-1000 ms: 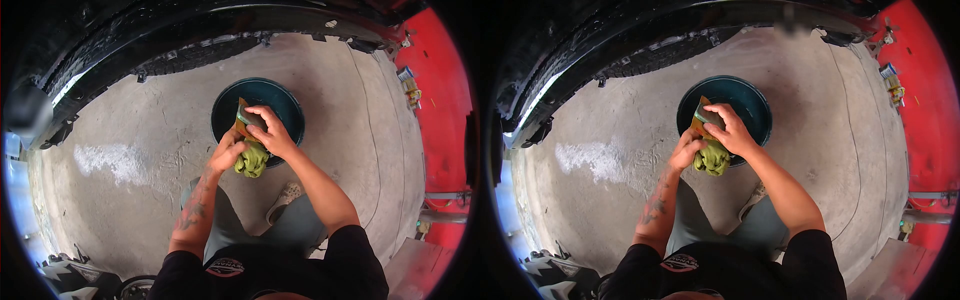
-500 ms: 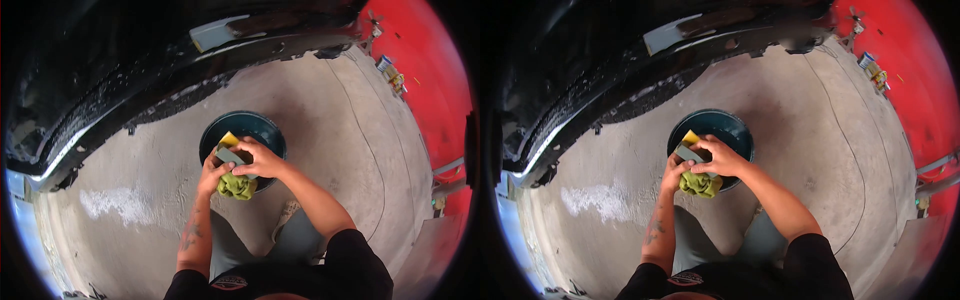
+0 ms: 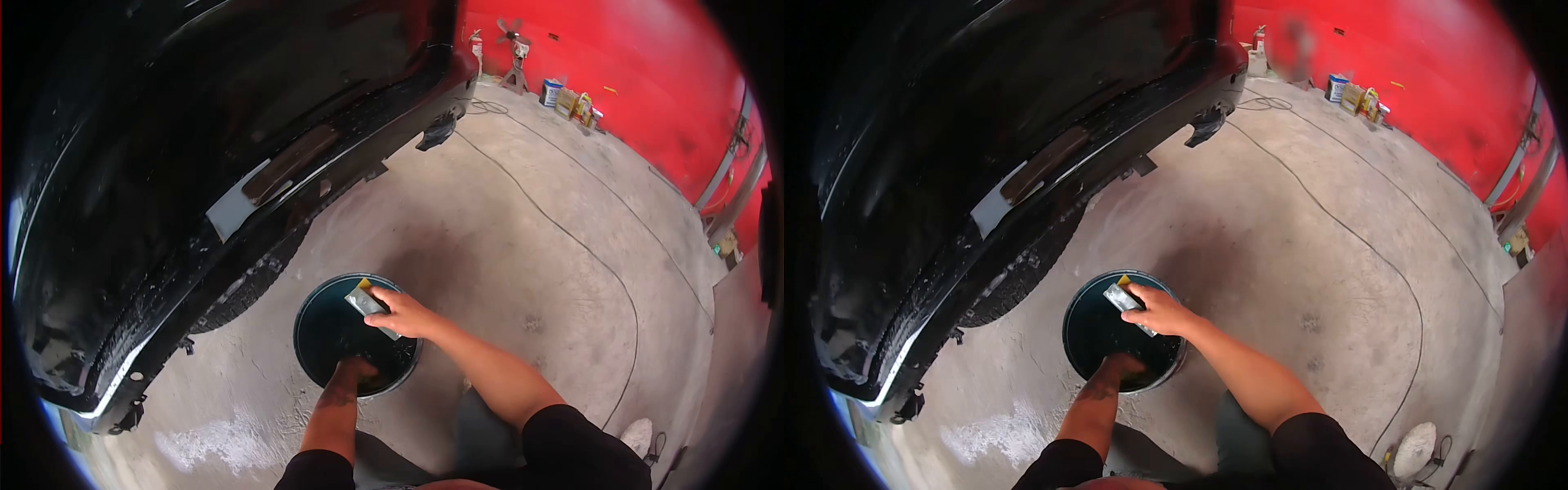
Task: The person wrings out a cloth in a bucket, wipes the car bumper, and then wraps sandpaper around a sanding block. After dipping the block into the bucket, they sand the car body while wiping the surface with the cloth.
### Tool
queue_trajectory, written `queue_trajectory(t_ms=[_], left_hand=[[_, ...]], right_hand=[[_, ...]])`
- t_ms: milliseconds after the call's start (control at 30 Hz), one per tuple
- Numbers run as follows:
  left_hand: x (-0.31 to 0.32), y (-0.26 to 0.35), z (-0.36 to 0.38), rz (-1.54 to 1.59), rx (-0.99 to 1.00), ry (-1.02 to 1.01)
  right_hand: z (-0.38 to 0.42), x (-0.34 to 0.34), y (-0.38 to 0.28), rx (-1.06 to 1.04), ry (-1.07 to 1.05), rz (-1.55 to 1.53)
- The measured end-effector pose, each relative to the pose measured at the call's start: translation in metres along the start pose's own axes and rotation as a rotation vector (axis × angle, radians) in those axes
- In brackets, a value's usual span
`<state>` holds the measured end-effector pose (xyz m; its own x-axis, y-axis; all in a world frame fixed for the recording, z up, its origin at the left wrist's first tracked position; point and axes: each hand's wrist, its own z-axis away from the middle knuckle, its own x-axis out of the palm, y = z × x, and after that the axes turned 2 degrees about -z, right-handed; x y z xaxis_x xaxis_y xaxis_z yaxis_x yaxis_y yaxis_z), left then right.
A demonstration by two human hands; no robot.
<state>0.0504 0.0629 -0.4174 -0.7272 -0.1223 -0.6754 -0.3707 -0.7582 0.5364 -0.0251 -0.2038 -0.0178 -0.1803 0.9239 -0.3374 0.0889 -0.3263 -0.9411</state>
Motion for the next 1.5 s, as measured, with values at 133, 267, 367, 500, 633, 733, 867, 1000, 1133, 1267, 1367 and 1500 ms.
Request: queue_trajectory(t_ms=[133,267,367,500,633,733,867,1000,1133,1267,1367,1500], left_hand=[[-0.086,0.133,0.082,-0.375,-0.138,-0.225],[-0.144,0.191,0.134,0.108,-0.205,-0.035],[-0.220,0.279,0.190,0.573,-0.114,0.203],[-0.386,0.462,0.269,0.342,-0.046,0.367],[-0.567,0.608,0.315,0.120,0.364,0.621],[-0.702,0.738,0.344,-0.355,0.764,0.827],[-0.835,0.830,0.334,-1.177,0.765,0.955],[-0.911,0.836,0.307,-1.635,0.702,0.786],[-0.927,0.828,0.294,-1.625,0.806,0.709],[-0.935,0.829,0.290,-1.604,0.870,0.673],[-0.943,0.826,0.288,-1.557,0.901,0.617],[-0.953,0.828,0.289,-1.531,0.940,0.514]], right_hand=[[-0.002,-0.015,0.005,0.113,0.108,-0.352],[0.037,-0.034,-0.010,0.407,0.179,-0.962],[0.072,-0.044,-0.033,0.518,0.287,-1.186],[0.104,-0.080,-0.126,0.389,0.380,-1.530],[0.094,-0.122,-0.236,0.349,0.674,-1.250],[0.058,-0.152,-0.291,0.256,0.784,-0.850],[-0.008,-0.203,-0.351,-0.060,0.971,-0.274],[-0.082,-0.247,-0.387,-0.194,1.069,-0.308],[-0.129,-0.263,-0.405,-0.119,1.075,-0.304],[-0.136,-0.248,-0.421,0.008,1.098,-0.296],[-0.138,-0.249,-0.420,0.024,1.167,-0.183],[-0.147,-0.268,-0.414,0.014,1.201,-0.206]])
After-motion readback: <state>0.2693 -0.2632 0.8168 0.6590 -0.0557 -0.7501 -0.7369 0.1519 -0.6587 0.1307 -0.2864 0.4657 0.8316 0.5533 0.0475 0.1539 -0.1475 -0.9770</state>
